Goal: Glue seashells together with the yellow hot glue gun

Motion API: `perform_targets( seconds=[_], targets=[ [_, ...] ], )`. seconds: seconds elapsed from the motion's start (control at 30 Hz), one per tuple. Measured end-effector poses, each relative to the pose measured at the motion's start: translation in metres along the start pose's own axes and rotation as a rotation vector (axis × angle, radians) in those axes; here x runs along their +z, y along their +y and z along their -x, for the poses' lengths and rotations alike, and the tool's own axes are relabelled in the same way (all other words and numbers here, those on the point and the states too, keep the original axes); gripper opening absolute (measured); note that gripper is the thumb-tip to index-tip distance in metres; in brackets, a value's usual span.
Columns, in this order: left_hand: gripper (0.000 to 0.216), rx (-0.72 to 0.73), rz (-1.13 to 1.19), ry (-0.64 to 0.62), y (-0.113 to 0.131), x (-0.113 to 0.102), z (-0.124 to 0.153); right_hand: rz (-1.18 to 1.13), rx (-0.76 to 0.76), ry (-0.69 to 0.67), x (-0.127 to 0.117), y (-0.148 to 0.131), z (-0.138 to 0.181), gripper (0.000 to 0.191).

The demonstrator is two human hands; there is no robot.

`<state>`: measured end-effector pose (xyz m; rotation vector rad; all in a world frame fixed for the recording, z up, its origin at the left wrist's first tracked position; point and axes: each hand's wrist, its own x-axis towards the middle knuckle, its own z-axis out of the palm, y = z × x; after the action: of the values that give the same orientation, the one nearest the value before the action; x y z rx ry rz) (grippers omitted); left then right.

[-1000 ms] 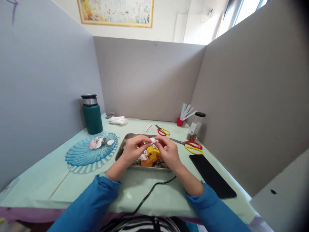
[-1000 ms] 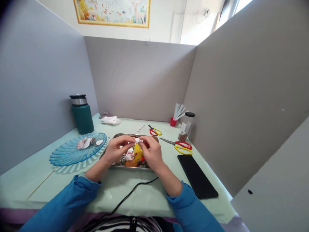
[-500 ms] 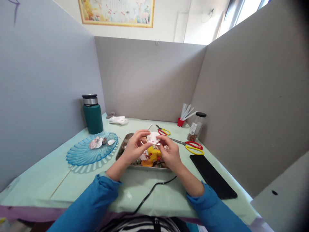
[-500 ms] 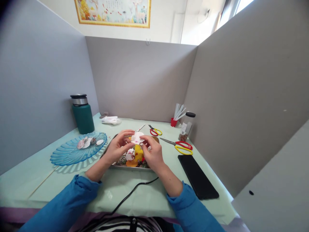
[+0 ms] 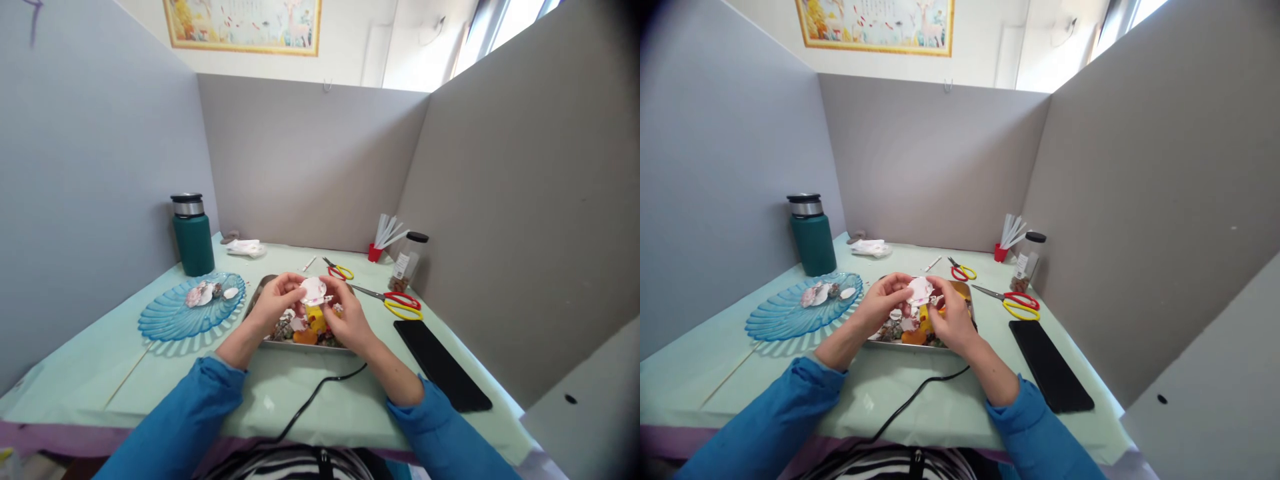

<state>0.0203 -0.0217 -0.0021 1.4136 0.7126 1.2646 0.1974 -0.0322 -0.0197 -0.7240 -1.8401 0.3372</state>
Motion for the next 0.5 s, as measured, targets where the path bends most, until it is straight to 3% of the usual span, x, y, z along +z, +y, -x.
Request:
perform_targets(
  seconds=[0.17,0.33,0.5],
  targets=[
    [0.032,0.010,0.072,0.074,0.000,0.001,0.000,-0.072,0.048,-0.033,0.002,-0.002,0.000,0.060],
    [0.035,0.040,0.013,0.107,0.001,0.005,0.000,-0.030,0.094,-0.059,-0.001,-0.011,-0.003,0.013],
    [0.034,0.048,-0.050,0.014,0.003,0.008,0.002,0.083,0.137,-0.001,-0.001,-0.009,-0.003,0.025]
  ],
)
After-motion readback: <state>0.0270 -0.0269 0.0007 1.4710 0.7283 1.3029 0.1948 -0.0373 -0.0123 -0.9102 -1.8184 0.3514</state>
